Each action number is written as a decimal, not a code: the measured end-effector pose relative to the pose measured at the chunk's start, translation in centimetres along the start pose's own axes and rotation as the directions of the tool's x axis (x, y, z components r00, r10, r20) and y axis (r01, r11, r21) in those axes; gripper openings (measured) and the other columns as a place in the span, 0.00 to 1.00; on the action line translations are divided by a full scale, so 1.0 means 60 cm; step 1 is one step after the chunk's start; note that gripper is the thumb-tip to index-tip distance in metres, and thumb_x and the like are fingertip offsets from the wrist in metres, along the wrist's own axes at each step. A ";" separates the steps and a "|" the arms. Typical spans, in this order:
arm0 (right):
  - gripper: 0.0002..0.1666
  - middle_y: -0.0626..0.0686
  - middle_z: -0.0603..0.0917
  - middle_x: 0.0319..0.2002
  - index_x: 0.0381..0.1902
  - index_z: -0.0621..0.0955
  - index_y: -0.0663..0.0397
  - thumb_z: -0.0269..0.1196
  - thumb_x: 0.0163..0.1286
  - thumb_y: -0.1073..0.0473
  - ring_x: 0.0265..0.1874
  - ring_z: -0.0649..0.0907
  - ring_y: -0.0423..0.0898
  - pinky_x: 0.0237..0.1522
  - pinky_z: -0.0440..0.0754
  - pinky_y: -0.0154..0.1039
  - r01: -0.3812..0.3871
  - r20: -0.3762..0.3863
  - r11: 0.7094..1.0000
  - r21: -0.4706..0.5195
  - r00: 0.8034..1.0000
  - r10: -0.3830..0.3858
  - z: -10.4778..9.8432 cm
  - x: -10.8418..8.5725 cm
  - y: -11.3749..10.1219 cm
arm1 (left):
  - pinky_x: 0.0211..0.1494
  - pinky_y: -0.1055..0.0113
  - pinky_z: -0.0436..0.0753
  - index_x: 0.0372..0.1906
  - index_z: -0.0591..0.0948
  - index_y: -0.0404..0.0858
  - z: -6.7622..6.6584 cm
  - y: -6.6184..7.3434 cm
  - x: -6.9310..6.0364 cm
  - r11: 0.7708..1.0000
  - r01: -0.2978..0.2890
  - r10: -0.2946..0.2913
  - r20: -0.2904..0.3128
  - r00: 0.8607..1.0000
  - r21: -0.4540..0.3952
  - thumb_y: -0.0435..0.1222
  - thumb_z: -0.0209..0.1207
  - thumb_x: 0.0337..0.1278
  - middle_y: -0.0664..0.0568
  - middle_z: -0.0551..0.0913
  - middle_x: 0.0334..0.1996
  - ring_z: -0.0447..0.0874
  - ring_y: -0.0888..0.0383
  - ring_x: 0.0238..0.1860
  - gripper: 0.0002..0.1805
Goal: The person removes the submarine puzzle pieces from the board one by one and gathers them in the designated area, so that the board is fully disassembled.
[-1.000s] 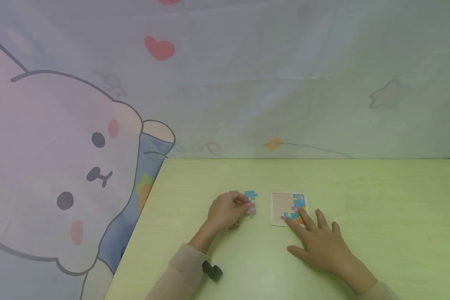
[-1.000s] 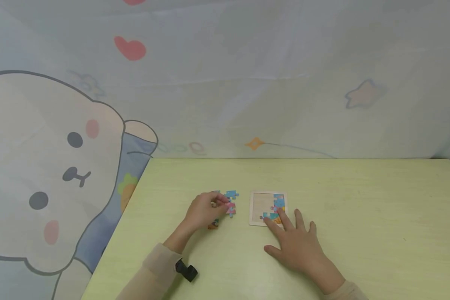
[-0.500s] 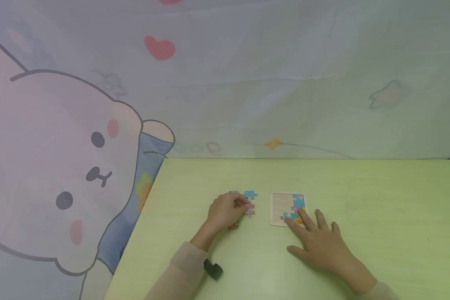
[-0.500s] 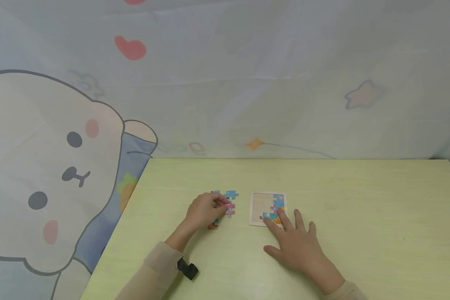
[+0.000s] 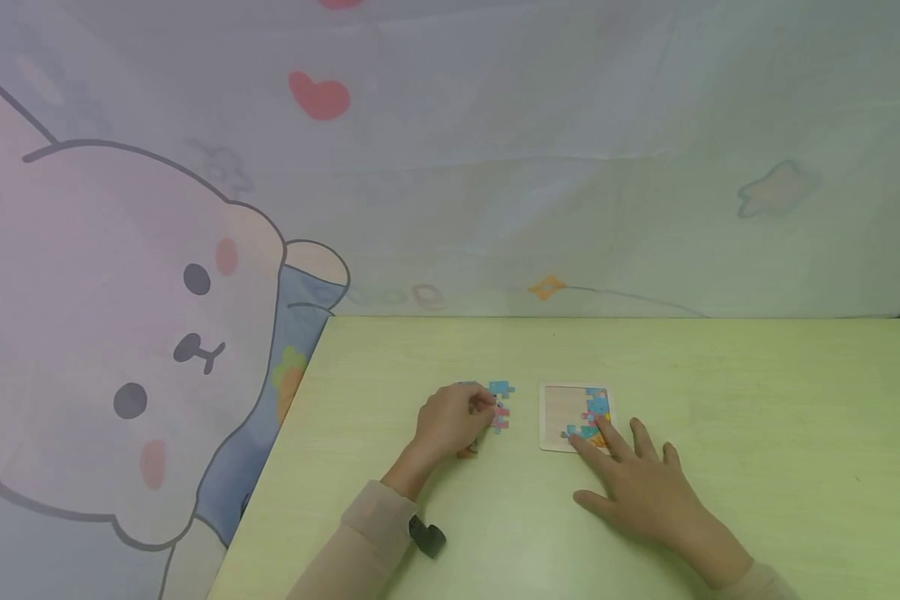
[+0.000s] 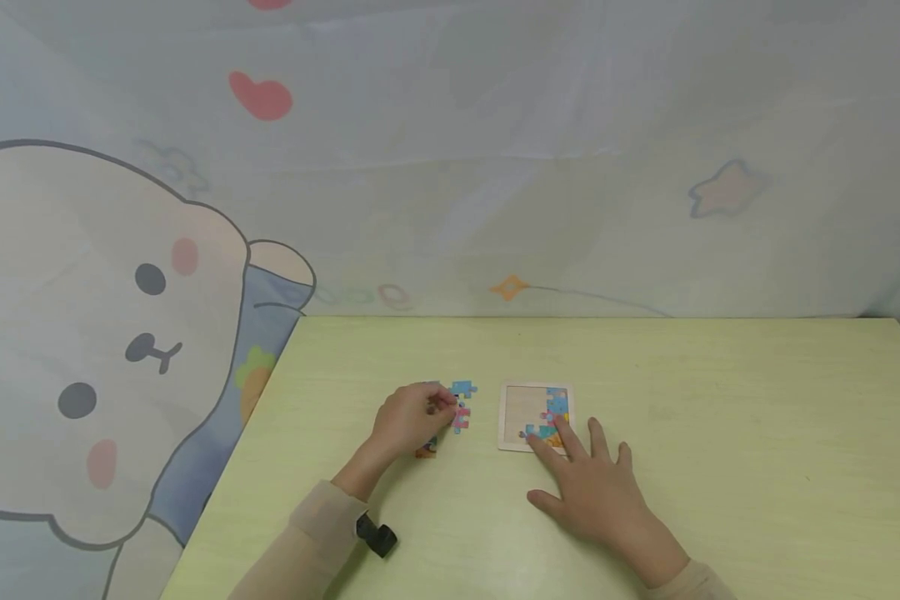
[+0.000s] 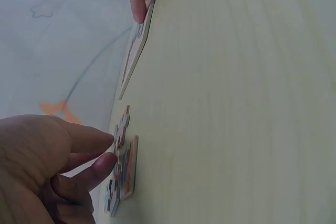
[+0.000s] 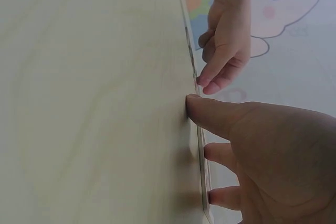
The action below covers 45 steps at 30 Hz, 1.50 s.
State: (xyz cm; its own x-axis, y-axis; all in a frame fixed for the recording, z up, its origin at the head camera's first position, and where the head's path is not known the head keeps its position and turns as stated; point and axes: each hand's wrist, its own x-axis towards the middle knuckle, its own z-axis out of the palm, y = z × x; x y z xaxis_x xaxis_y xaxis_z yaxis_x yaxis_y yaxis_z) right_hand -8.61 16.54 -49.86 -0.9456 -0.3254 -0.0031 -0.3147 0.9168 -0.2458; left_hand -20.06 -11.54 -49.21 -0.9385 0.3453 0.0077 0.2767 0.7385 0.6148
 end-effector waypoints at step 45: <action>0.41 0.59 0.61 0.79 0.75 0.74 0.37 0.65 0.68 0.32 0.70 0.65 0.78 0.53 0.67 0.81 -0.007 -0.025 1.000 -0.030 1.000 0.006 0.002 -0.027 -0.019 | 0.41 0.71 0.77 0.44 0.88 0.50 0.105 0.104 0.030 0.989 -0.123 0.107 0.169 0.980 0.085 0.47 0.71 0.61 0.66 0.81 0.37 0.78 0.70 0.38 0.10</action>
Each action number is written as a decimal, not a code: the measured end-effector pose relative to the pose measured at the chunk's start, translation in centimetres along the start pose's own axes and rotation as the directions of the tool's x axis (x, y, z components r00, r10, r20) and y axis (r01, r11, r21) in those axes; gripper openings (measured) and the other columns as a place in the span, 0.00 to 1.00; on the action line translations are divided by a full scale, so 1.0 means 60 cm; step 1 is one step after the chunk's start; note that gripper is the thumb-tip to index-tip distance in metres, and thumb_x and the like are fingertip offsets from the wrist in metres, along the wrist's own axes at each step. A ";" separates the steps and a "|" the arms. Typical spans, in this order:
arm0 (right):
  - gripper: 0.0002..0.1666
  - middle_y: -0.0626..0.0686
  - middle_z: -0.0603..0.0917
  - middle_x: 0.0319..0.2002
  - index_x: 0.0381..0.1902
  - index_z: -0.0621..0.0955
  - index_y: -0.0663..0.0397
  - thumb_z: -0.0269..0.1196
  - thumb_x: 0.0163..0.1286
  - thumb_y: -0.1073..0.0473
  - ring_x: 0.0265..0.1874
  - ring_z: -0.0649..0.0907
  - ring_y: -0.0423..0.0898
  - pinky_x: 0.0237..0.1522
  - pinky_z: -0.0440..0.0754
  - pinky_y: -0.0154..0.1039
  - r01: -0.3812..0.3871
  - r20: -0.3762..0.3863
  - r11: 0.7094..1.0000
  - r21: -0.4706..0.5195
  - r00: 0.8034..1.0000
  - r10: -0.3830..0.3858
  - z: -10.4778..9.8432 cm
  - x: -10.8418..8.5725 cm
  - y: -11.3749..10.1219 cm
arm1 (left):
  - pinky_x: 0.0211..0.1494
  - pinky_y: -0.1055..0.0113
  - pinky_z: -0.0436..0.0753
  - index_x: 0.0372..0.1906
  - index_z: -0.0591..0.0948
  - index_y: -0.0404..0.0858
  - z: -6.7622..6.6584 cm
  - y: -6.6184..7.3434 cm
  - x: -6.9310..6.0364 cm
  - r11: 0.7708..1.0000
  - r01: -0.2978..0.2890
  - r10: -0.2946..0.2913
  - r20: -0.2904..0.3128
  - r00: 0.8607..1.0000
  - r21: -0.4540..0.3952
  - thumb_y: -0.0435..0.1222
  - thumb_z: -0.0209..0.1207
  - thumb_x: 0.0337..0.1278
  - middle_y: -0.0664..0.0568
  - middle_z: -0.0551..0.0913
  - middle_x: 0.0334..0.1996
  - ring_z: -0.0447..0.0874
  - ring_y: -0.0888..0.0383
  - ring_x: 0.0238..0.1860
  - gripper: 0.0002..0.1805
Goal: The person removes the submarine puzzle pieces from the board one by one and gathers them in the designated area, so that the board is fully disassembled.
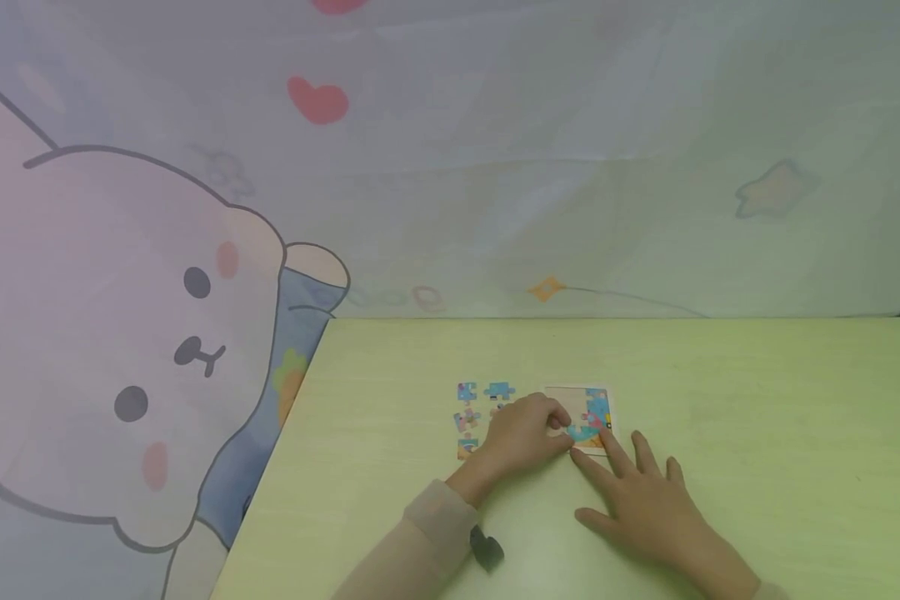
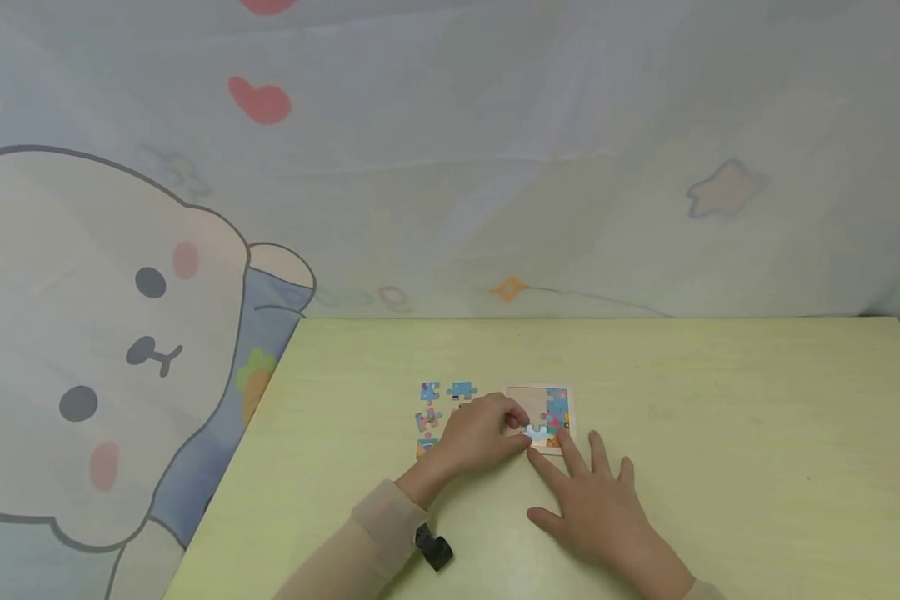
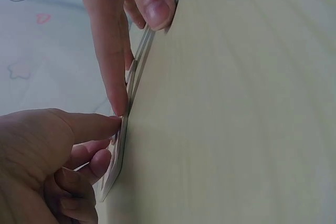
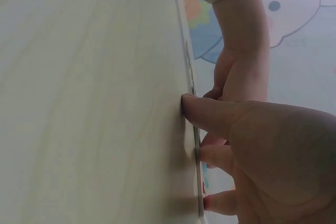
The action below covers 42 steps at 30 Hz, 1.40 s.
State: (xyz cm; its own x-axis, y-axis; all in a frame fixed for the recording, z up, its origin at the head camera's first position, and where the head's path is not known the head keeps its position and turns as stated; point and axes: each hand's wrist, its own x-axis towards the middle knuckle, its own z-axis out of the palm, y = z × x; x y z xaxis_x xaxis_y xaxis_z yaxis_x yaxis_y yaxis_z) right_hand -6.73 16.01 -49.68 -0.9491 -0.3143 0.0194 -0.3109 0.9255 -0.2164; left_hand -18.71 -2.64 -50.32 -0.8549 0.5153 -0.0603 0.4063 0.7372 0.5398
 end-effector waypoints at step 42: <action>0.42 0.60 0.61 0.80 0.76 0.73 0.36 0.65 0.68 0.31 0.70 0.64 0.79 0.53 0.66 0.83 0.007 0.008 1.000 0.003 1.000 -0.007 0.011 0.002 0.010 | 0.39 0.61 0.81 0.42 0.89 0.49 -0.078 -0.073 -0.056 0.977 0.091 -0.116 -0.125 0.985 -0.191 0.43 0.66 0.64 0.61 0.89 0.39 0.86 0.61 0.39 0.06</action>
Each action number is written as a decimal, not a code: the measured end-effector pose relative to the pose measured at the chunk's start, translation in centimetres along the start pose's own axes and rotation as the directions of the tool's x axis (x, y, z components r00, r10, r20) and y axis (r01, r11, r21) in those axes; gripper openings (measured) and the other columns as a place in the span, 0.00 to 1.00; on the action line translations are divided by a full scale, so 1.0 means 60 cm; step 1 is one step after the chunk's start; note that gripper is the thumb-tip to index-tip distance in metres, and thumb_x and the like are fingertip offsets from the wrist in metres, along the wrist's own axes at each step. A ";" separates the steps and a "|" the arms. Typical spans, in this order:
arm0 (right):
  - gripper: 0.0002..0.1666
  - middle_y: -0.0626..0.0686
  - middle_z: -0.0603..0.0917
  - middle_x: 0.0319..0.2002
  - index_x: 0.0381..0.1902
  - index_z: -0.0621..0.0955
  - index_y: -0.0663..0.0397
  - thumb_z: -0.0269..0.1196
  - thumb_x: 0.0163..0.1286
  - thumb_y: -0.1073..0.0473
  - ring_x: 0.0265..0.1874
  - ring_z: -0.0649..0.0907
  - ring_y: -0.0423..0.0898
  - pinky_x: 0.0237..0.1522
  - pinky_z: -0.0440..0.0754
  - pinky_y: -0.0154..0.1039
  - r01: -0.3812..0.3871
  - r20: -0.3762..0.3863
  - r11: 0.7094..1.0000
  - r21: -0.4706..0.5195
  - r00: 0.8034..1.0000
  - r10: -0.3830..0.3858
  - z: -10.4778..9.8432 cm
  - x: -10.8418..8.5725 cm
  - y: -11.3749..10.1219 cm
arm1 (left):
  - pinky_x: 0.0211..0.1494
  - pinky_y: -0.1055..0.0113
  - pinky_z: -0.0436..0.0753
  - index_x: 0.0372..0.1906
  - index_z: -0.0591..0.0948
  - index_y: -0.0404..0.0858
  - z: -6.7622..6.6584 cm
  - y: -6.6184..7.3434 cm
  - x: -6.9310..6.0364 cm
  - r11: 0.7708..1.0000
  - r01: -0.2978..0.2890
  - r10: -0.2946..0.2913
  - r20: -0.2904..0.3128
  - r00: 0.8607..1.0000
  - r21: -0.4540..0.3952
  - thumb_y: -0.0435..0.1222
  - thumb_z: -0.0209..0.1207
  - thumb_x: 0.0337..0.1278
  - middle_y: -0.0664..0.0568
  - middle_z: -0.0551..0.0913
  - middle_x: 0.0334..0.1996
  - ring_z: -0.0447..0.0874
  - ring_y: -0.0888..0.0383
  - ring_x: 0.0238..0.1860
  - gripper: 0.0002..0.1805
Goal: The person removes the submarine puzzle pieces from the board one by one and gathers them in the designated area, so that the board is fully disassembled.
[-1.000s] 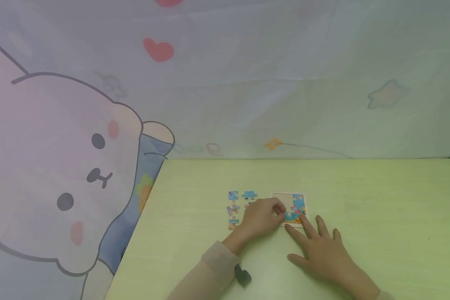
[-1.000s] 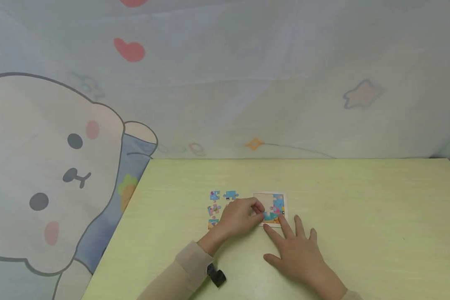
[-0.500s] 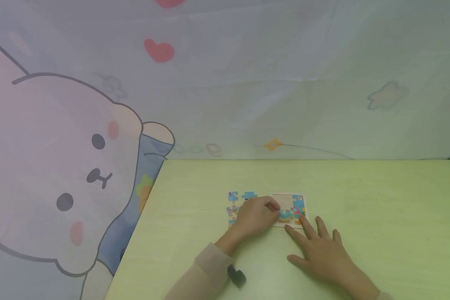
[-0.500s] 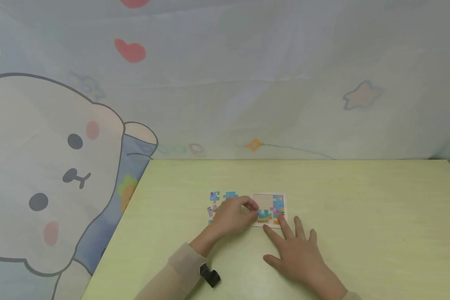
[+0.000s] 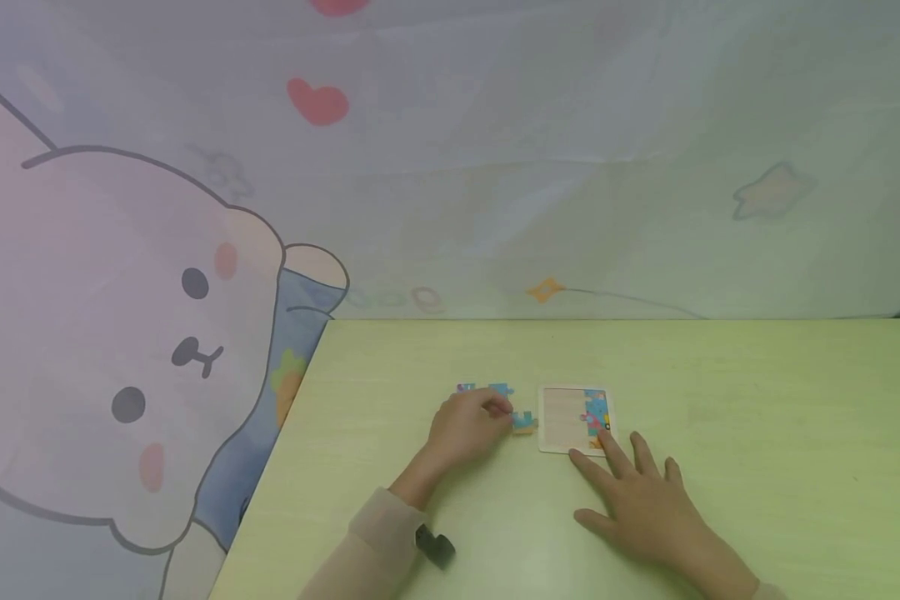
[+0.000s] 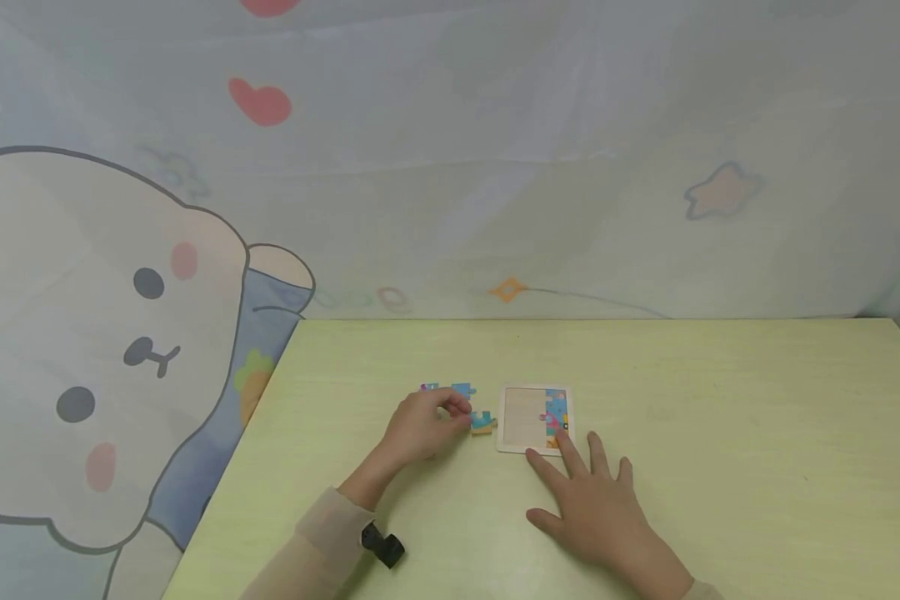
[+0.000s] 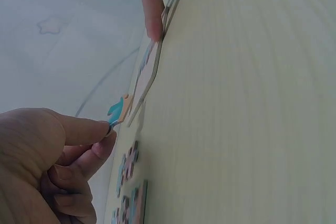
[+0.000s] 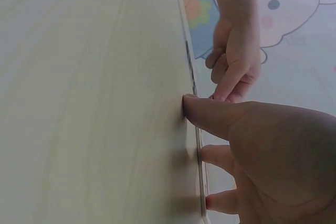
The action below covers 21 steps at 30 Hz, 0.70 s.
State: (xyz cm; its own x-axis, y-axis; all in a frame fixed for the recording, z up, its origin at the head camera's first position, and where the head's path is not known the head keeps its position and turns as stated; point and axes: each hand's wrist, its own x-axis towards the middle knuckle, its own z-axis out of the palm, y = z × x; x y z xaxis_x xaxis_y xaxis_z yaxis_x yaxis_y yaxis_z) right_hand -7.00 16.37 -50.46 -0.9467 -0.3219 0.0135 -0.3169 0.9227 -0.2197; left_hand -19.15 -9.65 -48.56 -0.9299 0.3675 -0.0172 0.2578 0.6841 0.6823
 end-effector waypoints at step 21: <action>0.42 0.60 0.60 0.80 0.76 0.73 0.37 0.65 0.68 0.32 0.70 0.64 0.79 0.54 0.66 0.82 0.000 -0.005 1.000 0.008 1.000 0.000 -0.007 -0.003 -0.002 | 0.43 0.58 0.80 0.39 0.90 0.49 -0.025 -0.033 -0.044 0.998 0.040 -0.042 0.061 0.997 0.044 0.41 0.68 0.64 0.63 0.86 0.36 0.82 0.60 0.40 0.03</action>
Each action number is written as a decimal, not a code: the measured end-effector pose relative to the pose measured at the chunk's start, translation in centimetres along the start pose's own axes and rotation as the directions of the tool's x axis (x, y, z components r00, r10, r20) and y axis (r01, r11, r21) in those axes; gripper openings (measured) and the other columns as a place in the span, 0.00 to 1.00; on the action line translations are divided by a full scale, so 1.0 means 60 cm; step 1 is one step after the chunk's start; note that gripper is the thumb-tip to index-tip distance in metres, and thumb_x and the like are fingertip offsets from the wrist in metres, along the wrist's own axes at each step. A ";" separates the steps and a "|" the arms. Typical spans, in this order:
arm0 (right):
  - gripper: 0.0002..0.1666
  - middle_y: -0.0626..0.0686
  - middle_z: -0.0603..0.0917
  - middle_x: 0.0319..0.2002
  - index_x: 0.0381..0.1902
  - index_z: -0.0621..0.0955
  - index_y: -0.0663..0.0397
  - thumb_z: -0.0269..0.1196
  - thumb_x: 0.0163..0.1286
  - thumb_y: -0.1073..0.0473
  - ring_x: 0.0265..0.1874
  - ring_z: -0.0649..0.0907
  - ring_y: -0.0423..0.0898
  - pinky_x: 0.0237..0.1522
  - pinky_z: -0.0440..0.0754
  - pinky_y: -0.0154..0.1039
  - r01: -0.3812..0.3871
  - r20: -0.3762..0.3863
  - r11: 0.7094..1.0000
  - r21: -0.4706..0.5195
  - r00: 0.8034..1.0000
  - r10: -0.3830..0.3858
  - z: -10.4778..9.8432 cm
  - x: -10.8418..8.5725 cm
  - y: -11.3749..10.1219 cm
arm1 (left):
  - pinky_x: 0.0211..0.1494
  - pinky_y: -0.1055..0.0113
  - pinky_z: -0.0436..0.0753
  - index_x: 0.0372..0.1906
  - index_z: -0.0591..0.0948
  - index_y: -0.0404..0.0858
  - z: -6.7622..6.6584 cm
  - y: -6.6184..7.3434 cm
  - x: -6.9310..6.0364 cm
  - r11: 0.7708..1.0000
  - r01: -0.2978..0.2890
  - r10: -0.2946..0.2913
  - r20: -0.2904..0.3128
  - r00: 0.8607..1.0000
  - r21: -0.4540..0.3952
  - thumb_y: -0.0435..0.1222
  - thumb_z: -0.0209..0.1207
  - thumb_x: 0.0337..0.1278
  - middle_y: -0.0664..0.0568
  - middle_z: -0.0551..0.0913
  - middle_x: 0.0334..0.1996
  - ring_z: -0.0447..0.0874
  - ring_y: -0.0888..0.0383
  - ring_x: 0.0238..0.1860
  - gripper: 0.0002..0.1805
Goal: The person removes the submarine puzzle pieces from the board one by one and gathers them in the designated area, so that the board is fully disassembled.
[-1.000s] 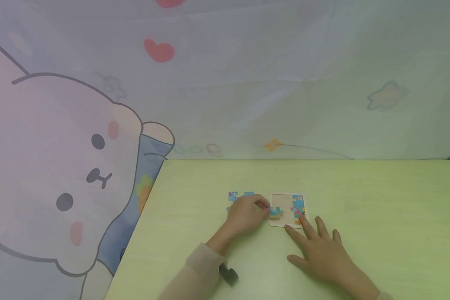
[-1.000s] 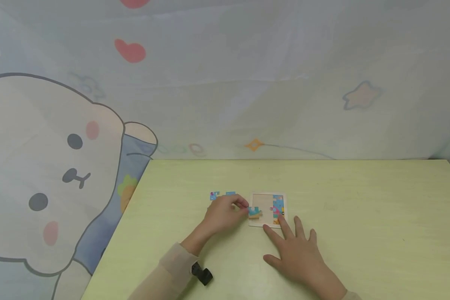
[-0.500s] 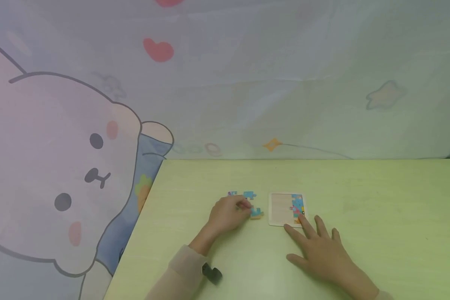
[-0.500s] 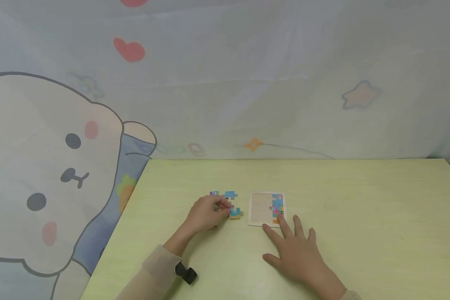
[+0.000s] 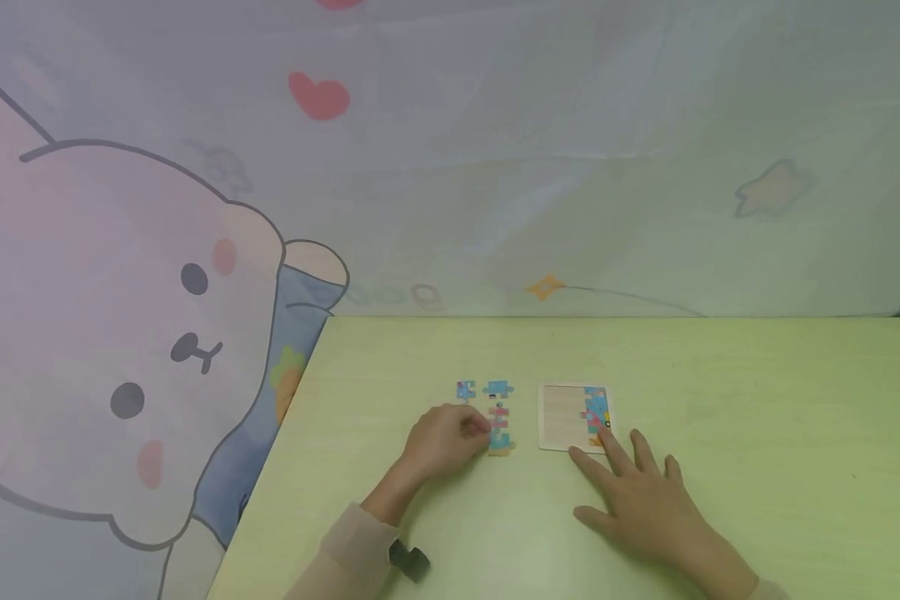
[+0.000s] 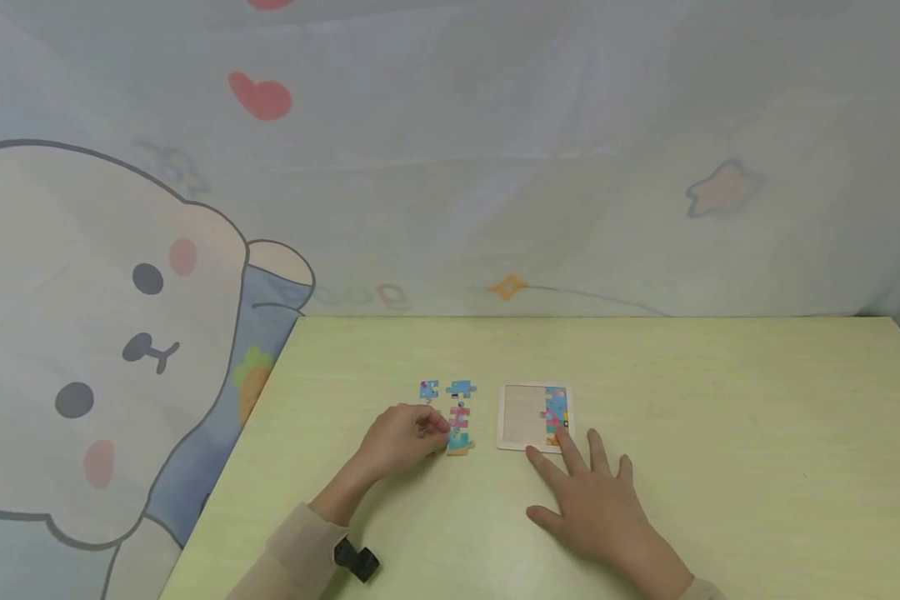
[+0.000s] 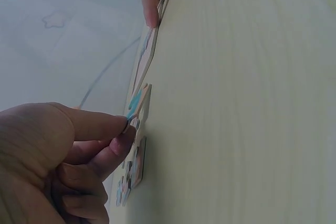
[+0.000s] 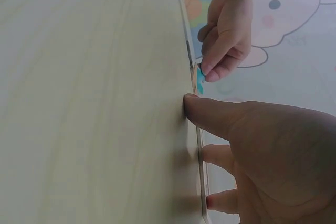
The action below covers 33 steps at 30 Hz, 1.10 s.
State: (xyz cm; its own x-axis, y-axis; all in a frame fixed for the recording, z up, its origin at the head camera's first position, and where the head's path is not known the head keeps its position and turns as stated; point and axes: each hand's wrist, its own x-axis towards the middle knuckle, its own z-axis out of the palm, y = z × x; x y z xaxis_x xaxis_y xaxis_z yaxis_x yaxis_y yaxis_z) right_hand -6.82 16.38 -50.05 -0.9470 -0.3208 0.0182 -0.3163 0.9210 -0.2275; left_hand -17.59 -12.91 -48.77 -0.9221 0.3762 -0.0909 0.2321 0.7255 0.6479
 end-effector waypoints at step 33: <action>0.46 0.61 0.62 0.79 0.79 0.67 0.39 0.62 0.70 0.29 0.72 0.61 0.79 0.56 0.61 0.83 -0.058 0.035 0.998 0.026 0.998 0.057 -0.016 0.028 0.041 | 0.35 0.69 0.81 0.50 0.89 0.46 0.034 0.072 0.061 0.989 -0.145 0.146 0.017 0.989 -0.043 0.44 0.62 0.70 0.63 0.86 0.42 0.83 0.64 0.38 0.12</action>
State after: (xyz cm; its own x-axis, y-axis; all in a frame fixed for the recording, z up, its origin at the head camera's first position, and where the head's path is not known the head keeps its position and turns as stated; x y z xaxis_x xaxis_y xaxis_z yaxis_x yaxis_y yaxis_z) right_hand -9.26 18.30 -49.67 -0.9609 -0.2753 -0.0292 -0.2593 0.9320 -0.2535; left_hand -19.34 -7.21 -47.86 -0.8731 0.4875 -0.0081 0.3497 0.6379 0.6862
